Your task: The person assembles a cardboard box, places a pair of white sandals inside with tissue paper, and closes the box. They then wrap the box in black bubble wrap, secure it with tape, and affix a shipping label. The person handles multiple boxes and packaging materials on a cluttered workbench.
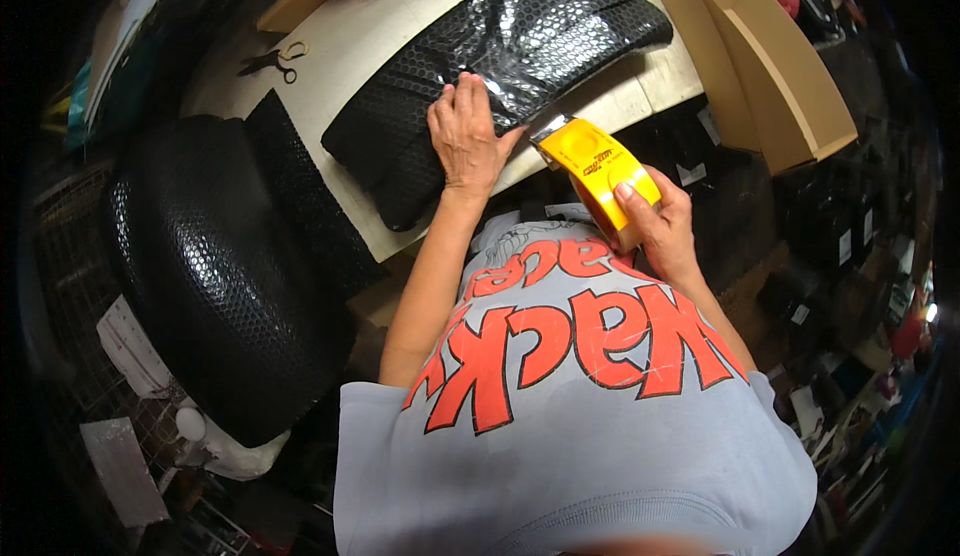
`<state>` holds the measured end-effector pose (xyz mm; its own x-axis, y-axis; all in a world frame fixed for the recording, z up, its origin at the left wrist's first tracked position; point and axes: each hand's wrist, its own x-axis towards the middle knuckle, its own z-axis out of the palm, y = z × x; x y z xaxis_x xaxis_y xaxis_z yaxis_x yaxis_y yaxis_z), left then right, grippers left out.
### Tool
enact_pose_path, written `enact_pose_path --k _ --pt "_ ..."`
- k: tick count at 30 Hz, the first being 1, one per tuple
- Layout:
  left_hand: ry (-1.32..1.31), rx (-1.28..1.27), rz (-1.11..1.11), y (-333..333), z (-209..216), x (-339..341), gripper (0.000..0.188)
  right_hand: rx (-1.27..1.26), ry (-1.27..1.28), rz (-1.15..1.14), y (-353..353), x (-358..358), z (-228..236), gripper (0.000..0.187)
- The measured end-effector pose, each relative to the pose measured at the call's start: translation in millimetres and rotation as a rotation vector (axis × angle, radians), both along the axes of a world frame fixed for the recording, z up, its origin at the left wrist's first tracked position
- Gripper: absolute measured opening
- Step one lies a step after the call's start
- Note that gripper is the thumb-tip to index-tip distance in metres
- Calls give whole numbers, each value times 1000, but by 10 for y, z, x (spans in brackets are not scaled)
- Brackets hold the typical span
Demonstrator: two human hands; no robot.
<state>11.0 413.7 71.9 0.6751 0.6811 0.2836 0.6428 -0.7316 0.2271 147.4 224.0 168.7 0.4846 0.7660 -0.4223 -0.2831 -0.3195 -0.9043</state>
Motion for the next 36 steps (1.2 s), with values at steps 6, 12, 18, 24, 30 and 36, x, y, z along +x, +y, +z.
enact_pose_path --k 6,12,18,24,30,36 --pt "265 77 0 -78 116 67 113 37 -281 108 2 -133 -489 36" --pt "494 -46 -135 241 420 173 104 3 -189 135 -335 117 100 34" --pt "169 -915 -248 564 736 95 83 -20 -303 169 -794 329 287 36" --pt "30 -1457 -36 646 470 -25 54 114 -247 136 -520 280 171 34" --pt "-76 -1504 39 1094 337 -245 53 69 -245 226 -65 219 516 33" --pt "-61 -1615 35 1373 138 -296 52 107 -337 169 -354 256 414 30"
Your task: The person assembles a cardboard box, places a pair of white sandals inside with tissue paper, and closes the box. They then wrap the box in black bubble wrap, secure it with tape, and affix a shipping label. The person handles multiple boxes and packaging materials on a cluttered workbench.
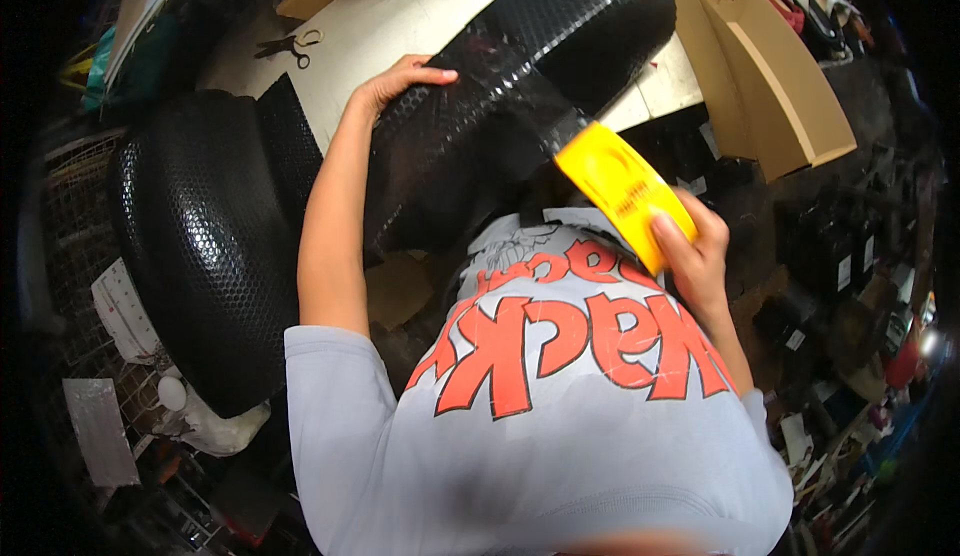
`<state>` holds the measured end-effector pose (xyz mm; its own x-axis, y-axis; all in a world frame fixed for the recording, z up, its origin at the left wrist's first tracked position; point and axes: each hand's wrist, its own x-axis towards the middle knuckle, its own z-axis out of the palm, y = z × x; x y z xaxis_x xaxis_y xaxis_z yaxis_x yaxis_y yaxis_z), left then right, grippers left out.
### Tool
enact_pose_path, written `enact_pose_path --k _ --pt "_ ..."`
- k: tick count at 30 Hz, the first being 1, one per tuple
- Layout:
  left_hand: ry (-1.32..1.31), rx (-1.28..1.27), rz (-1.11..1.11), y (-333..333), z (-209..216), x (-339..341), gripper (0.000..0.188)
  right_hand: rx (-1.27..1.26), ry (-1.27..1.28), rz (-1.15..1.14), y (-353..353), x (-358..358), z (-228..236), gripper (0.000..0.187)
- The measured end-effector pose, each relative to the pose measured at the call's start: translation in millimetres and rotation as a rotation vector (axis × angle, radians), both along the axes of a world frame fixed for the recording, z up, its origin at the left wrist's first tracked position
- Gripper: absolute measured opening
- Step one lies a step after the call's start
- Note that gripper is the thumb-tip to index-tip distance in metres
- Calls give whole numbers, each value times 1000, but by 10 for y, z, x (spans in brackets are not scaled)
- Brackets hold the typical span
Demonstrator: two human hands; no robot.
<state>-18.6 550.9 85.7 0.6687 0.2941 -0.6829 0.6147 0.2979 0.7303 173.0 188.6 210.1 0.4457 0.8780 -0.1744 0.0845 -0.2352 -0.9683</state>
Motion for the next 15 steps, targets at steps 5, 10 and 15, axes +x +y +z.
enact_pose_path --k 5,10,15 --pt "117 667 -51 85 290 -90 47 -8 142 4 553 -152 -612 30" --pt "-12 1579 100 -927 313 -56 69 19 54 40 1074 -139 -694 39" --pt "305 1598 -93 -1441 -167 193 106 50 -216 77 1715 -209 -828 52"
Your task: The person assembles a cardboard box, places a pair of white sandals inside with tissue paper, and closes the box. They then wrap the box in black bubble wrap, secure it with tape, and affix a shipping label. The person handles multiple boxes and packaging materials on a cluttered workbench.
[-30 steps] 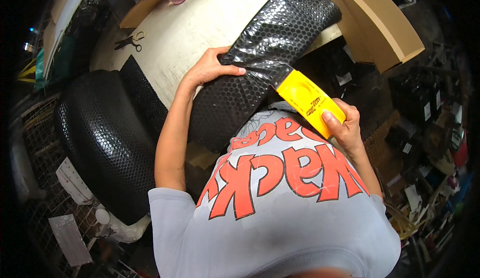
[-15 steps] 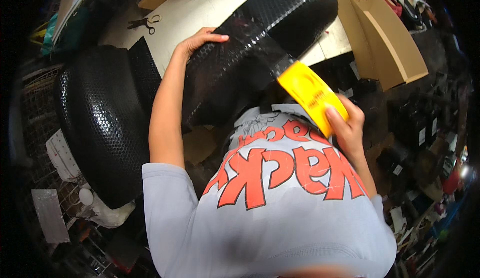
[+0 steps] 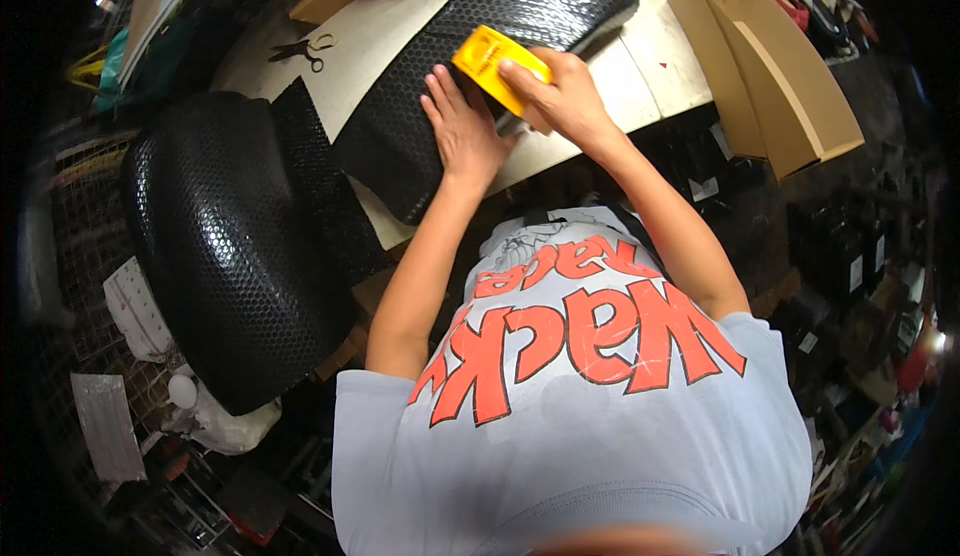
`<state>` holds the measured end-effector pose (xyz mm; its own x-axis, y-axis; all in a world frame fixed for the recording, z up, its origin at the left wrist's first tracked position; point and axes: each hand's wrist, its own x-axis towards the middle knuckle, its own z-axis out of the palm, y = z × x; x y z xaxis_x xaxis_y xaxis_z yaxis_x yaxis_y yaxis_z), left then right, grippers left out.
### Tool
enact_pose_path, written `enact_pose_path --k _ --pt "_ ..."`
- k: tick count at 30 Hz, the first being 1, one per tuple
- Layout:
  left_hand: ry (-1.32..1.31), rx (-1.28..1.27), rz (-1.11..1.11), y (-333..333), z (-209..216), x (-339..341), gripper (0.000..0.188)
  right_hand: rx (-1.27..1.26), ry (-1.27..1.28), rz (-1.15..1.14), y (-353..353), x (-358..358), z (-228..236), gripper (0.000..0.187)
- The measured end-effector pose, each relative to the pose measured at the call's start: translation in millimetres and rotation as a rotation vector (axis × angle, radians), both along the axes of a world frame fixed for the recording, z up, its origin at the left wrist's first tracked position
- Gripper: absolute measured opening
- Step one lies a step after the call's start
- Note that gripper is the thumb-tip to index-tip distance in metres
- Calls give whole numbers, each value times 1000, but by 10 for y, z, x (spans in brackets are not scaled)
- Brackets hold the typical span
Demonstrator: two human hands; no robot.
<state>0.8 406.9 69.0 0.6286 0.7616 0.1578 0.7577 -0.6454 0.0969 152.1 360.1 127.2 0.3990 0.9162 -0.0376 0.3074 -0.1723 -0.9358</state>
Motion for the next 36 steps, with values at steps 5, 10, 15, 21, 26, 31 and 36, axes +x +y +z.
enact_pose_path --k 5,10,15,21,26,31,36 --pt "193 -57 7 459 167 45 99 -11 210 0 -562 31 318 42" --pt "0 -390 -18 968 723 -45 94 -3 325 -72 -1655 183 494 28" --pt "-135 -978 16 1140 842 -5 63 -101 336 -64 -1777 237 585 26" --pt "-137 -1057 117 1408 731 -107 50 13 185 -72 -1606 239 765 29" --pt "-289 -615 8 1364 644 -108 57 -58 421 -135 -1278 119 273 29" --pt "-129 -93 -157 828 419 278 91 -247 214 -56 -1004 118 393 40" --pt "-66 -58 -170 840 257 340 102 -268 -307 89 -603 100 700 45"
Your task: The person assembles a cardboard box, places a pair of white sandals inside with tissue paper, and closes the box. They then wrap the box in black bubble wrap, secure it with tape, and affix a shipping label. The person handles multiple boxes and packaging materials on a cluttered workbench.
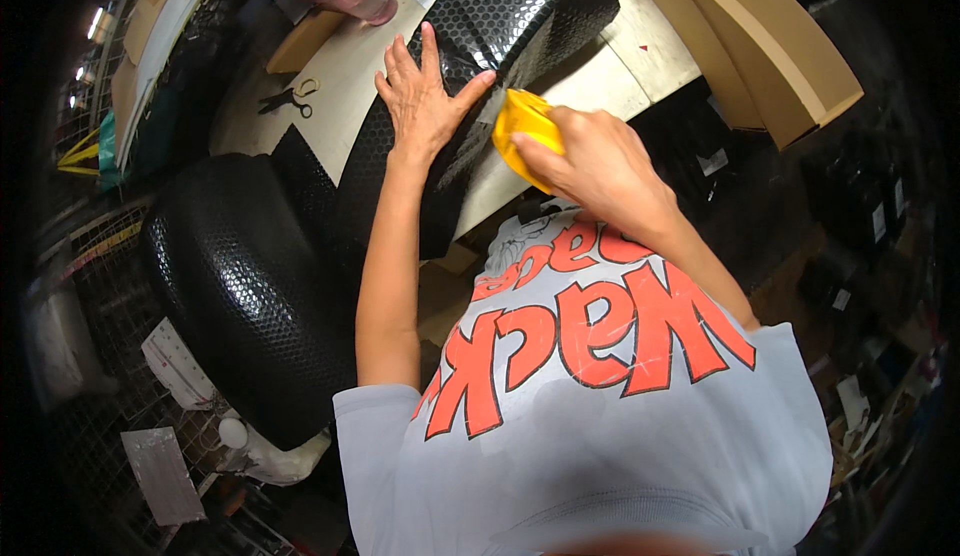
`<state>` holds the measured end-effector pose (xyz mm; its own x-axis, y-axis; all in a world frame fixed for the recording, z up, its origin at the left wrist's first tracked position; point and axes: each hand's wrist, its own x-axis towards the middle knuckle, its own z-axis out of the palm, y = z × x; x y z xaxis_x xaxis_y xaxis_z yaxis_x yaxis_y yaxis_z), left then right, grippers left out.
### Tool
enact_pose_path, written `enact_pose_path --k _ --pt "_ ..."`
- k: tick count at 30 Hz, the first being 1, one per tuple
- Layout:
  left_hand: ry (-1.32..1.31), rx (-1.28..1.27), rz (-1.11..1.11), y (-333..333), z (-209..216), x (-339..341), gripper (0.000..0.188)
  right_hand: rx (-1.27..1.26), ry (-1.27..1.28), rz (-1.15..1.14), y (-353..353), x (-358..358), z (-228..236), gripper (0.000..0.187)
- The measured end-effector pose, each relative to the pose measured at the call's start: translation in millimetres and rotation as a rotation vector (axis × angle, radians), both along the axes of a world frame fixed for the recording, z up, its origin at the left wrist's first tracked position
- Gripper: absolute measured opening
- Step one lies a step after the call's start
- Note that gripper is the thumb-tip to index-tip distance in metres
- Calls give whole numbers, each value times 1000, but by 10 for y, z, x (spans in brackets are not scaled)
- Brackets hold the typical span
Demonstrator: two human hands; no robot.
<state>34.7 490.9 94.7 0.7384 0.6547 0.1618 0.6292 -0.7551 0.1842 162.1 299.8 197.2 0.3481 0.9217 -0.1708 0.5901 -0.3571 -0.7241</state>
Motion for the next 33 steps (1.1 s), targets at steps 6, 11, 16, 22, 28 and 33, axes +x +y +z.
enact_pose_path --k 6,11,16,22,28,33 --pt "-41 -101 -15 123 106 -37 113 54 -234 177 241 -60 -128 31" --pt "303 -50 89 -40 250 134 130 -60 -320 -92 -210 437 -787 33" --pt "196 -114 196 -65 209 292 131 175 -828 -313 -229 952 -1648 37" --pt "-52 -200 178 -56 521 44 128 110 -621 -234 -192 1094 -1744 49" --pt "-554 -315 -130 -190 983 -596 131 448 724 -45 299 556 -1116 74" --pt "-441 -203 -319 -410 775 -1045 127 323 -50 271 356 496 -537 88"
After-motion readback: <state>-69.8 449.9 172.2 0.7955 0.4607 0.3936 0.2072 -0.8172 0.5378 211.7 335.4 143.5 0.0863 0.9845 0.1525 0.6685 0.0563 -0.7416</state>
